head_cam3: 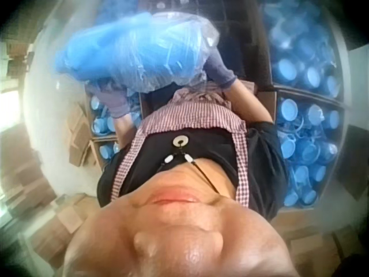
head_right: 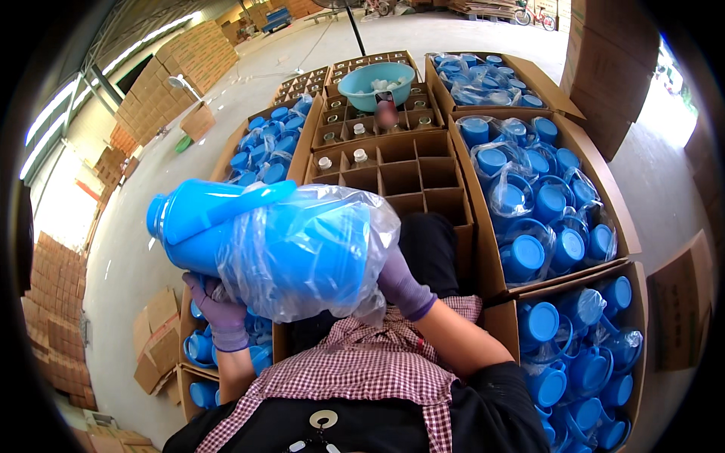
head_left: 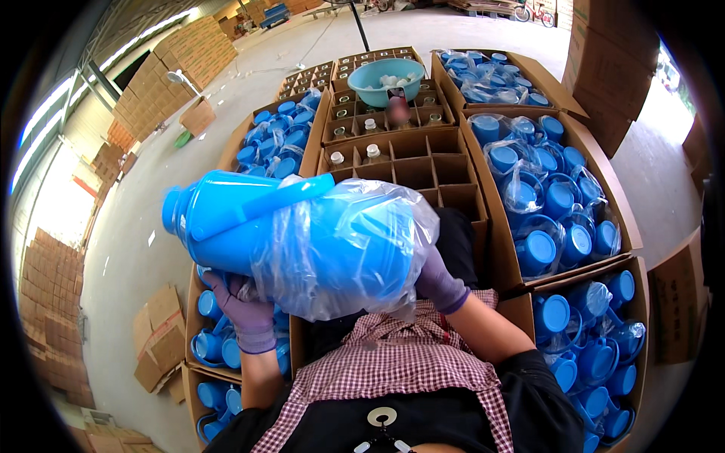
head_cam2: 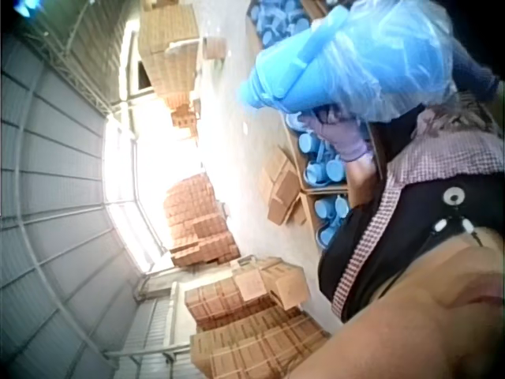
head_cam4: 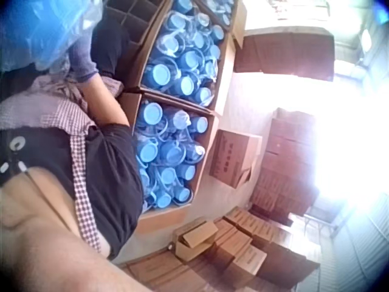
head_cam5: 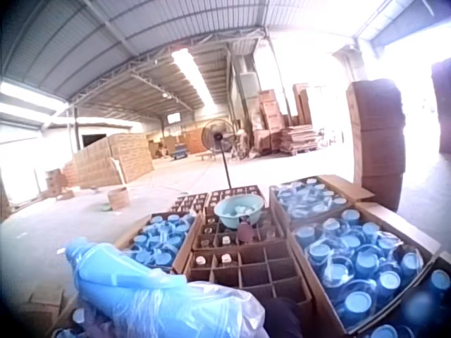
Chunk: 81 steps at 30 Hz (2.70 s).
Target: The person is inserting metal flasks into blue plastic thermos housings and placing the assembled units into slots within cardboard boxes.
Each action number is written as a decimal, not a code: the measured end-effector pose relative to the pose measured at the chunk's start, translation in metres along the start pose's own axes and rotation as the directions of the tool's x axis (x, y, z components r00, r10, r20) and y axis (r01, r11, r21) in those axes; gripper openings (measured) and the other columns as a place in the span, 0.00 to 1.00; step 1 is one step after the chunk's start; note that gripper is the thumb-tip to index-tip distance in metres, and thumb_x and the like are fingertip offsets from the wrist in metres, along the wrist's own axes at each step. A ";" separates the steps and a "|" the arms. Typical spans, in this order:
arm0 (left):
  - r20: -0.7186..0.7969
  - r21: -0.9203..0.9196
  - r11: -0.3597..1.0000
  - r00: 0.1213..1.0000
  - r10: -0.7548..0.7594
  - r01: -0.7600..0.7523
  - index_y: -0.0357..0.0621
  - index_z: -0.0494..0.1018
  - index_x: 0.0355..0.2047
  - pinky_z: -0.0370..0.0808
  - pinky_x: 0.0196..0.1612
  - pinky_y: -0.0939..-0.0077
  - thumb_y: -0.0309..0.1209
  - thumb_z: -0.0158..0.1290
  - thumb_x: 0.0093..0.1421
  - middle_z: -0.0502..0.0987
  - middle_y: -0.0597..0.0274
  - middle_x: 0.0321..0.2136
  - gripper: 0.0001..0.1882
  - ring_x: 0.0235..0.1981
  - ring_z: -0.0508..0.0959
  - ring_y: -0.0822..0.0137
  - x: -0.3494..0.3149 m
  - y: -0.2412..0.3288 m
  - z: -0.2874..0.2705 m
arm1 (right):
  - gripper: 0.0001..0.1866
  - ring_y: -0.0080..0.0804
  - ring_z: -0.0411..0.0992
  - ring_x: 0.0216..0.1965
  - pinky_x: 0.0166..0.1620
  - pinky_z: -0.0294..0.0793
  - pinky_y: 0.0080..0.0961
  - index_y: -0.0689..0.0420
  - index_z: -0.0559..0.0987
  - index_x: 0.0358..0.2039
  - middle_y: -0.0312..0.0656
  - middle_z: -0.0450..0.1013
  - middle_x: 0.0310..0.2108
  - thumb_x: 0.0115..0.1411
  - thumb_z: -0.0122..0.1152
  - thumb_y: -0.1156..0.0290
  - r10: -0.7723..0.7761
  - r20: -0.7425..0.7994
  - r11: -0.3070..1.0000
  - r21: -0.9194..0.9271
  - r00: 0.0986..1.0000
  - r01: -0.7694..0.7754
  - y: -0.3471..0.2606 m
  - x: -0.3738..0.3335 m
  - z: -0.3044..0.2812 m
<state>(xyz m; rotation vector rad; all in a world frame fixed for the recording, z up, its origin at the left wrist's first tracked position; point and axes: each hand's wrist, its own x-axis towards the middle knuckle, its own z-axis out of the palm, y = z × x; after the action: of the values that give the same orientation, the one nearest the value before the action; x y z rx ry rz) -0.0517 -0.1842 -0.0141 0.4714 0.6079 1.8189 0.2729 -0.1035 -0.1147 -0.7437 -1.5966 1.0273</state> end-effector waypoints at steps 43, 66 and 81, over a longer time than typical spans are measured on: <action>0.781 0.602 0.699 0.468 -0.414 -0.387 0.35 0.71 0.66 0.73 0.43 0.73 0.74 0.61 0.53 0.75 0.58 0.38 0.57 0.39 0.76 0.67 -0.017 -0.097 0.062 | 0.24 0.43 0.78 0.56 0.59 0.80 0.43 0.61 0.76 0.59 0.49 0.77 0.54 0.68 0.65 0.62 0.257 -0.324 0.963 0.170 0.910 -0.211 -0.096 -0.104 -0.096; 0.858 0.490 0.542 0.487 -0.162 -0.683 0.40 0.80 0.45 0.80 0.44 0.57 0.34 0.58 0.64 0.82 0.46 0.36 0.13 0.38 0.84 0.51 -0.016 -0.150 0.163 | 0.44 0.40 0.73 0.55 0.62 0.72 0.39 0.58 0.64 0.67 0.48 0.71 0.56 0.53 0.73 0.60 0.381 -0.271 0.923 0.059 0.884 -0.379 -0.163 -0.112 -0.077; 0.425 0.741 0.146 0.626 0.654 -0.656 0.40 0.79 0.49 0.76 0.39 0.61 0.24 0.59 0.61 0.79 0.53 0.36 0.14 0.34 0.80 0.52 0.041 0.012 -0.006 | 0.33 0.54 0.73 0.57 0.58 0.75 0.42 0.64 0.78 0.54 0.56 0.72 0.57 0.51 0.78 0.61 -0.520 0.636 0.540 -0.272 0.570 0.796 -0.095 0.227 0.197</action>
<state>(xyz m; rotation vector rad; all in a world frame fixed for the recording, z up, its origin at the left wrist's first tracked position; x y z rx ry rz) -0.0776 -0.1492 -0.0103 1.6861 1.5340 2.1985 0.0272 0.0024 0.0521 -0.1010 -2.4076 0.1260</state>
